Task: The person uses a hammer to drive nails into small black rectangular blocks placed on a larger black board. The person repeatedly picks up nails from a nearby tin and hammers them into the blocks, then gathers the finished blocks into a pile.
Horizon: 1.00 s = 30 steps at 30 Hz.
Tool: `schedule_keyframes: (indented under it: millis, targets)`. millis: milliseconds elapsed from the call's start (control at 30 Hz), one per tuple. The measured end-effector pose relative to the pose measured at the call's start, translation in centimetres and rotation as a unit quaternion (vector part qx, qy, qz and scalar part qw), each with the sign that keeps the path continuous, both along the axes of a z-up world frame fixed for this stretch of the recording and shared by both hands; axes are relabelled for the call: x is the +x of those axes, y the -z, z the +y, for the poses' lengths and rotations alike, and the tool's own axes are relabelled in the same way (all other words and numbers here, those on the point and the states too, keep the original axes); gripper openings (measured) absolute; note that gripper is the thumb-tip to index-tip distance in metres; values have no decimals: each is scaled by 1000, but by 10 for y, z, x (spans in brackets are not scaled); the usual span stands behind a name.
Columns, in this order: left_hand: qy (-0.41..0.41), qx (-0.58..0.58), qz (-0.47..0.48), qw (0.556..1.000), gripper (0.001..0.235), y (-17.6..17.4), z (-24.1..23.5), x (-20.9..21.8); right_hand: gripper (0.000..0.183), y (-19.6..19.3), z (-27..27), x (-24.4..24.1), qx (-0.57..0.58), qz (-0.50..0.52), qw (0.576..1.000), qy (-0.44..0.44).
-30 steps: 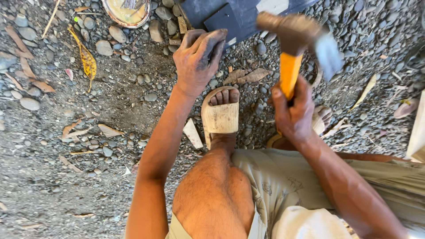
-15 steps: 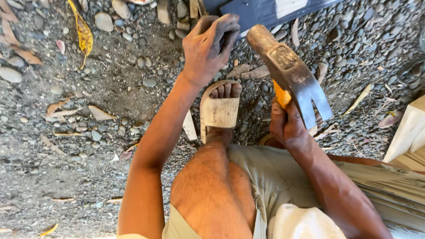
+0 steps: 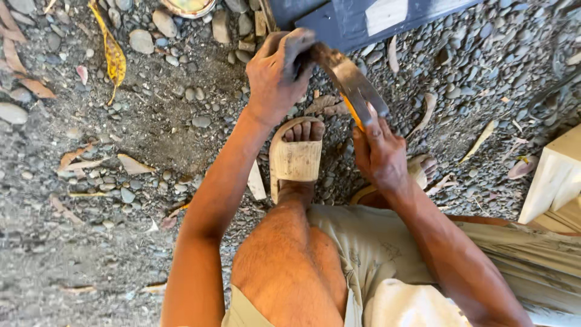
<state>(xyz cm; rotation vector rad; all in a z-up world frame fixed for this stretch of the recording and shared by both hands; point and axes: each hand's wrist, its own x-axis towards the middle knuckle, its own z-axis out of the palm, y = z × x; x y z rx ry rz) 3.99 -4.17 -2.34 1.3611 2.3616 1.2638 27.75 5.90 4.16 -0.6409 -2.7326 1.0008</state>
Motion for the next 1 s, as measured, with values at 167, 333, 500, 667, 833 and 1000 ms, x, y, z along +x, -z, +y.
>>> schedule_keyframes:
  millis: [167, 333, 500, 667, 833, 1000]
  targets:
    - [2, 17, -4, 1000, 42, 3, -2, 2, 42, -1, -1, 5, 28, 64, 998, 8]
    - [-3, 22, 1, 1000, 43, -4, 1, 2, 39, -5, 0, -3, -17, 21, 1000, 14]
    - [-8, 8, 7, 1000, 42, -4, 0, 0, 36, -6, 0, -2, 9, 83, 996, 21]
    - [0, 17, -13, 1000, 44, 0, 3, 0, 36, 13, -1, 3, 14, 70, 997, 8]
    - [-8, 32, -18, 999, 48, 3, -4, 3, 49, 18, -2, 22, -6, 58, 997, 44]
    - [26, 13, -27, 999, 69, -2, -5, 0, 57, 16, 6, 30, 39, 107, 992, 46]
